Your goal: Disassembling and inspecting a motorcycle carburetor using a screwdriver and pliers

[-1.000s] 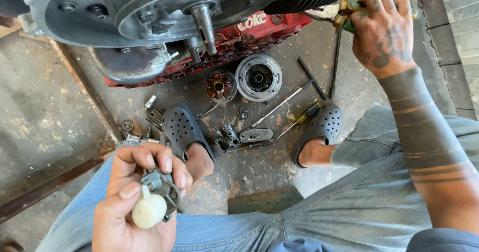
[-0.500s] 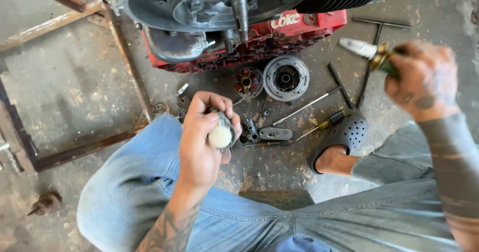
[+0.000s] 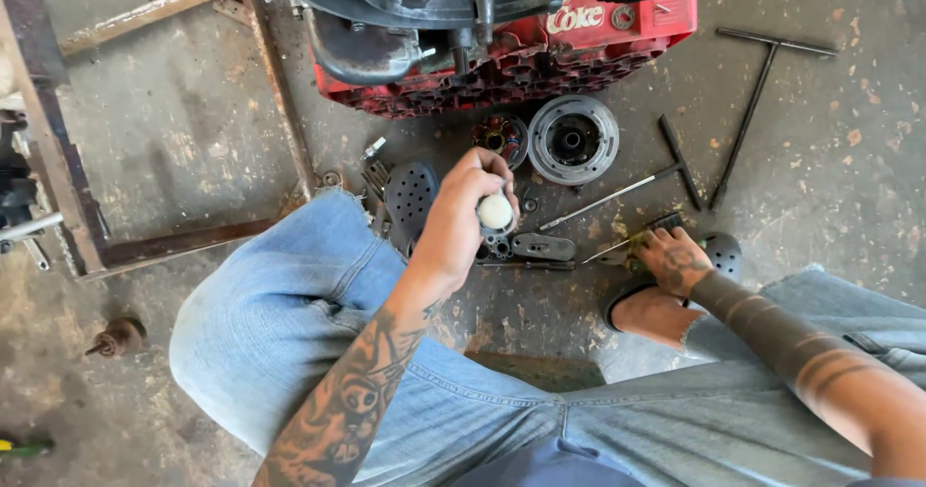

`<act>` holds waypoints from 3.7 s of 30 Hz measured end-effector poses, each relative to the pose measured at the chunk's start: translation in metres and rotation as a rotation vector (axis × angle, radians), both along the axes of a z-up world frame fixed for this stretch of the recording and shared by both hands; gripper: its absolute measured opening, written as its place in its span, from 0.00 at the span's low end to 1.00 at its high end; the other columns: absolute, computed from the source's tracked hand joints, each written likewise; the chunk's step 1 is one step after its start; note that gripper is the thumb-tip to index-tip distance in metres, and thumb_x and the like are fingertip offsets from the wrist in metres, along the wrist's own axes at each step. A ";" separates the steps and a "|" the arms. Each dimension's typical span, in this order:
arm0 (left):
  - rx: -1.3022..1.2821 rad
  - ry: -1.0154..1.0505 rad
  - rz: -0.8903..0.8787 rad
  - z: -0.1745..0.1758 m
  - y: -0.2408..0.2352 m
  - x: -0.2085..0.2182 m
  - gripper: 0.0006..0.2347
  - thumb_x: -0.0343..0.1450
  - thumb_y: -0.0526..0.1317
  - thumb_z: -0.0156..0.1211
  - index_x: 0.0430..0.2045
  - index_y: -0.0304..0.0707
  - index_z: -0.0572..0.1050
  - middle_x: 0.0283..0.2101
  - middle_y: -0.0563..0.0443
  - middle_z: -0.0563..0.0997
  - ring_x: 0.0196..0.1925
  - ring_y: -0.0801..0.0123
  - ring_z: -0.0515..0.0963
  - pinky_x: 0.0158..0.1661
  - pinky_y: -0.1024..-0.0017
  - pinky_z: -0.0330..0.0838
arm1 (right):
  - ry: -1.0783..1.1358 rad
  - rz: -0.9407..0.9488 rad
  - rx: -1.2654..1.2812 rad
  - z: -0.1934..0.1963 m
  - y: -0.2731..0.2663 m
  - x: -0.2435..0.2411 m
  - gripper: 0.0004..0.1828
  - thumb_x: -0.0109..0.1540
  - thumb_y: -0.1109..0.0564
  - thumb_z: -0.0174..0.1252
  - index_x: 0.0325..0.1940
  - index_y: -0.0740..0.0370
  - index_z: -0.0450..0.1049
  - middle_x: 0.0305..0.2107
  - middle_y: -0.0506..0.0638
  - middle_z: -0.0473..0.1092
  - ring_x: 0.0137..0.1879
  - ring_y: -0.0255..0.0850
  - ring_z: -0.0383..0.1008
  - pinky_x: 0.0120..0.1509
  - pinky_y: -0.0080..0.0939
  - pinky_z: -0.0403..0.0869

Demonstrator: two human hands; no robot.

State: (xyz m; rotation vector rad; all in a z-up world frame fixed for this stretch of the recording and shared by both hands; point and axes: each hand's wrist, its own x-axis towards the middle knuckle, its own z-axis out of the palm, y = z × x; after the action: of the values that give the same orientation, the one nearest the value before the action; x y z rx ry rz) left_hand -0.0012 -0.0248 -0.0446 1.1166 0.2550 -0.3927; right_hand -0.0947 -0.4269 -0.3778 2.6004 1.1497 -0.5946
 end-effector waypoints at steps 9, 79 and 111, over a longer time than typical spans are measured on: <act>0.141 -0.112 -0.164 0.000 -0.027 -0.002 0.10 0.67 0.37 0.51 0.27 0.30 0.81 0.22 0.43 0.75 0.29 0.68 0.80 0.39 0.71 0.77 | -0.050 0.025 0.059 0.010 0.022 0.033 0.12 0.57 0.47 0.54 0.43 0.45 0.76 0.39 0.47 0.70 0.46 0.43 0.74 0.58 0.52 0.68; 0.335 -0.017 -0.005 -0.027 -0.045 0.012 0.13 0.70 0.41 0.53 0.45 0.42 0.81 0.44 0.37 0.75 0.55 0.53 0.73 0.62 0.59 0.64 | -0.738 -0.645 0.768 0.248 0.111 0.236 0.15 0.58 0.53 0.74 0.39 0.62 0.76 0.28 0.51 0.71 0.36 0.54 0.78 0.37 0.53 0.78; 0.646 0.076 -0.207 -0.066 -0.035 -0.001 0.15 0.61 0.49 0.73 0.37 0.47 0.84 0.33 0.47 0.85 0.42 0.60 0.85 0.42 0.63 0.80 | 0.712 -0.904 1.315 0.256 0.162 0.061 0.34 0.58 0.62 0.69 0.67 0.65 0.67 0.38 0.57 0.77 0.46 0.43 0.82 0.48 0.43 0.79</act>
State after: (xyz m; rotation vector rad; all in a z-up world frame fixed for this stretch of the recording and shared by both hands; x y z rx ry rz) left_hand -0.0024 -0.0603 -0.1111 1.7729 0.3470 -0.5581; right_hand -0.0338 -0.2649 -0.1218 4.3153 0.3177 -1.3471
